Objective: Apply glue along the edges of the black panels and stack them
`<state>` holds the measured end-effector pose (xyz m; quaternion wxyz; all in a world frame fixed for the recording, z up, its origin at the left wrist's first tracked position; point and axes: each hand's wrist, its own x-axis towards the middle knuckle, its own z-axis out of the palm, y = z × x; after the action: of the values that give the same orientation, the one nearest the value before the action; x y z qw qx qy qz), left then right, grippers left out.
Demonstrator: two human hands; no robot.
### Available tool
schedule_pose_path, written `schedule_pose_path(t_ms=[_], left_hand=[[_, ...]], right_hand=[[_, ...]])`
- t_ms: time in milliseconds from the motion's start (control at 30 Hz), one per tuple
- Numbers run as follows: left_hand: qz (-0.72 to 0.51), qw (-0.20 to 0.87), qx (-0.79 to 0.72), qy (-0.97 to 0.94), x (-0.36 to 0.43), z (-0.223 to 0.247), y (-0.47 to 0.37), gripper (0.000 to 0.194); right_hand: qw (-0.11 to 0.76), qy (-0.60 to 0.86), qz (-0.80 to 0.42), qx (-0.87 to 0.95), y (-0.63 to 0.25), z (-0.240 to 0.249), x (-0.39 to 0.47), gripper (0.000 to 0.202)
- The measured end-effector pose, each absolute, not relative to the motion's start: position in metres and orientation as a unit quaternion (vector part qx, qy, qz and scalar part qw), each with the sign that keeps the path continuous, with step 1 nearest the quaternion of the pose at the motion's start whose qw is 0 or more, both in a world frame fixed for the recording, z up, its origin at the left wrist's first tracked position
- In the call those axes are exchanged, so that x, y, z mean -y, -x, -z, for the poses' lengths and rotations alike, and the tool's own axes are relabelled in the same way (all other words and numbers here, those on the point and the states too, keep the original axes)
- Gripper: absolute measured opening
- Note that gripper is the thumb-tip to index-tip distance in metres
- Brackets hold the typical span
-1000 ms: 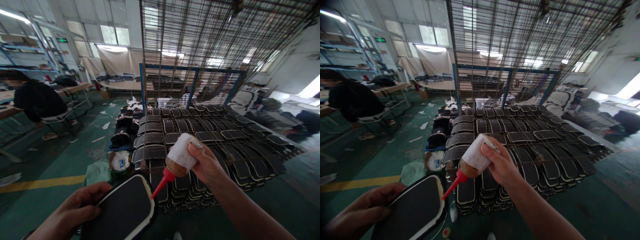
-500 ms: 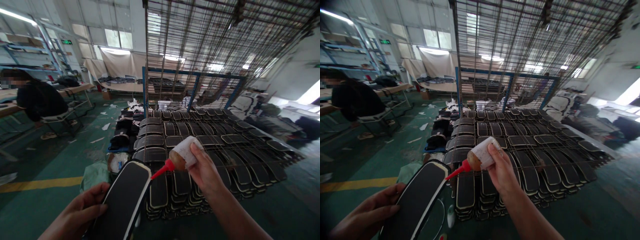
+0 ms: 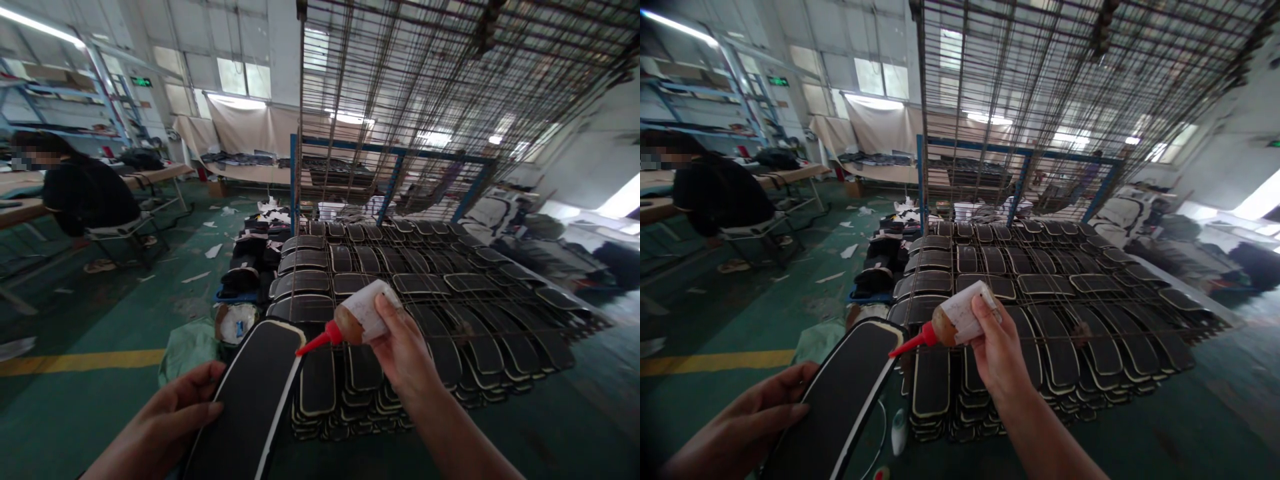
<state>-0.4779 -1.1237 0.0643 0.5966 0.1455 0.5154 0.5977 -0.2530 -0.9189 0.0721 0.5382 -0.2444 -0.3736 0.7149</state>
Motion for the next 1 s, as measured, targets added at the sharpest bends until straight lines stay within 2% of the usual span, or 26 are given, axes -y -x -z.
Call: schedule_pose_path(t_ms=[433, 667, 1000], left_hand=[[-0.618, 0.570, -0.528, -0.123, 1.119, -0.072, 0.474, 0.032], [-0.622, 0.567, -0.530, -0.106, 1.113, -0.074, 0.476, 0.027], [-0.638, 0.534, -0.546, -0.099, 1.107, -0.071, 0.487, 0.024]], right_hand=[[0.527, 0.218, -0.702, 0.427, 0.256, -0.067, 0.946, 0.033], [0.497, 0.206, -0.703, 0.465, 0.256, -0.067, 0.960, 0.032], [0.464, 0.184, -0.714, 0.490, 0.256, -0.062, 0.973, 0.040]])
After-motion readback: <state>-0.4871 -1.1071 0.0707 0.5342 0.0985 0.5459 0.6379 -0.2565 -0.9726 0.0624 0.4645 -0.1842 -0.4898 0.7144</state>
